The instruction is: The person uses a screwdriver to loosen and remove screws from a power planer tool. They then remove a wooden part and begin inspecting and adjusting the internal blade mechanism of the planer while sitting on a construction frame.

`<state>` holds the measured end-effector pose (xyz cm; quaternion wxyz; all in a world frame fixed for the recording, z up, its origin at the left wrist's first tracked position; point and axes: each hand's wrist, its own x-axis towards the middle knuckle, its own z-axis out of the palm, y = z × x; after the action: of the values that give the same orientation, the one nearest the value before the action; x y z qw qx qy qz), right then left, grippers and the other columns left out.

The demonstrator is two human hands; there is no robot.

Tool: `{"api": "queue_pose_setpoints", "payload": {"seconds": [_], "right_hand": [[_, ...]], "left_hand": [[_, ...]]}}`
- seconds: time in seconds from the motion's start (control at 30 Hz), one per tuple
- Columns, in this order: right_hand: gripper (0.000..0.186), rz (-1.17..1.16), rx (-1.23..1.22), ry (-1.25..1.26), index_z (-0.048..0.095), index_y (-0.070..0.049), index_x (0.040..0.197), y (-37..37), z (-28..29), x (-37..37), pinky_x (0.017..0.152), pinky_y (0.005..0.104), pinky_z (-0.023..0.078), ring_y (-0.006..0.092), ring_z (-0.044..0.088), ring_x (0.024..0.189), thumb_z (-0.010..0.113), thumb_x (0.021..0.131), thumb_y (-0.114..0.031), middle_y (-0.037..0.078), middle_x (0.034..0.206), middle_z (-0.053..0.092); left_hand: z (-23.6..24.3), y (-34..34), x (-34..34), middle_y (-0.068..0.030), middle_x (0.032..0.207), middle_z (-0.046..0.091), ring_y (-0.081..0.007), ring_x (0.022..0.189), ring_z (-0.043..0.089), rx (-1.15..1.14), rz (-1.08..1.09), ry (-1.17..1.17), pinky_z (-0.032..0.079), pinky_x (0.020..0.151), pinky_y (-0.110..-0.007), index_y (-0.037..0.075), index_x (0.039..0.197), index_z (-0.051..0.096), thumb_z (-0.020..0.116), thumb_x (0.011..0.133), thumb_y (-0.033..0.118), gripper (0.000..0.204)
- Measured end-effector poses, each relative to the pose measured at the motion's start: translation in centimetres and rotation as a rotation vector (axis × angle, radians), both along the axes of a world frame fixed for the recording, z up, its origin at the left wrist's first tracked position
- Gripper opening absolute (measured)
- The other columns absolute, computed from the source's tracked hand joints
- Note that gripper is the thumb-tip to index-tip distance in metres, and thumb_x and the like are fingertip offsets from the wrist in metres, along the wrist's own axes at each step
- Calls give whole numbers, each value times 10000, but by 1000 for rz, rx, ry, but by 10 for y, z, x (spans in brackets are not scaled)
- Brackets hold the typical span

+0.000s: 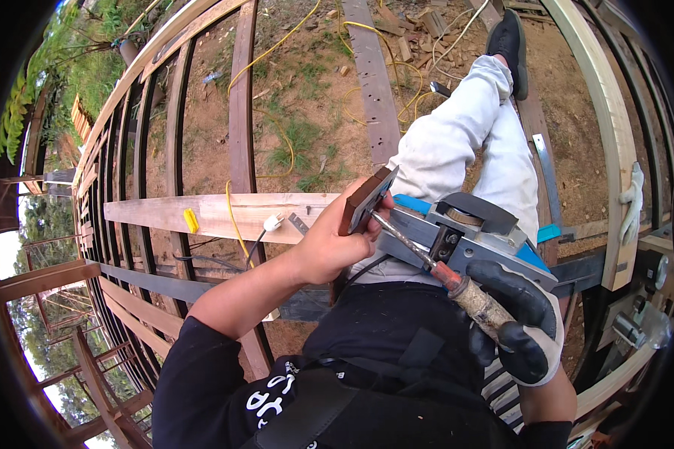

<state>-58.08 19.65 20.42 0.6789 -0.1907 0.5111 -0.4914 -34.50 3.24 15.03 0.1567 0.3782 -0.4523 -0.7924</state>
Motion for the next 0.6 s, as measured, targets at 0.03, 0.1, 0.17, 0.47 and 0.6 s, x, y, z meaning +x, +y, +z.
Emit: {"api": "queue_pose_setpoints", "payload": {"seconds": [0.03,0.1,0.17,0.47,0.6], "right_hand": [[875,-9,77,-117,489,97,1343,5,-5,1,359,219,393,155,579,445,738,782,-527,248,918,670],[822,60,122,-320,462,95,1367,8,-8,4,329,224,369,141,523,380,701,809,-459,261,865,669],[768,157,204,-445,430,95,1392,11,-2,5,311,230,348,130,470,332,663,831,-375,270,815,664],[570,532,-245,452,558,6,1309,8,-11,-16,498,326,456,213,616,603,684,782,-170,142,847,655],[632,747,-546,1316,616,-27,1216,-4,13,-13,587,404,494,329,623,667,753,605,-114,150,879,610]], "left_hand": [[-2,0,-1,-18,1040,435,-96,848,405,5,-4,6,387,763,-240,39,1261,455,530,686,-28,584],[-3,1,1,-14,1043,423,-107,844,403,-44,-164,78,384,762,-246,45,1247,455,537,675,-9,580],[2,4,-1,-16,1015,421,-110,829,397,-23,-191,64,377,748,-247,49,1221,453,538,668,18,560],[9,14,6,-33,965,427,-104,816,394,-180,-222,53,368,726,-251,47,1220,427,509,664,22,562],[6,10,6,-20,948,404,-98,803,367,-153,-145,56,353,715,-251,55,1229,420,487,663,-7,573]]}}
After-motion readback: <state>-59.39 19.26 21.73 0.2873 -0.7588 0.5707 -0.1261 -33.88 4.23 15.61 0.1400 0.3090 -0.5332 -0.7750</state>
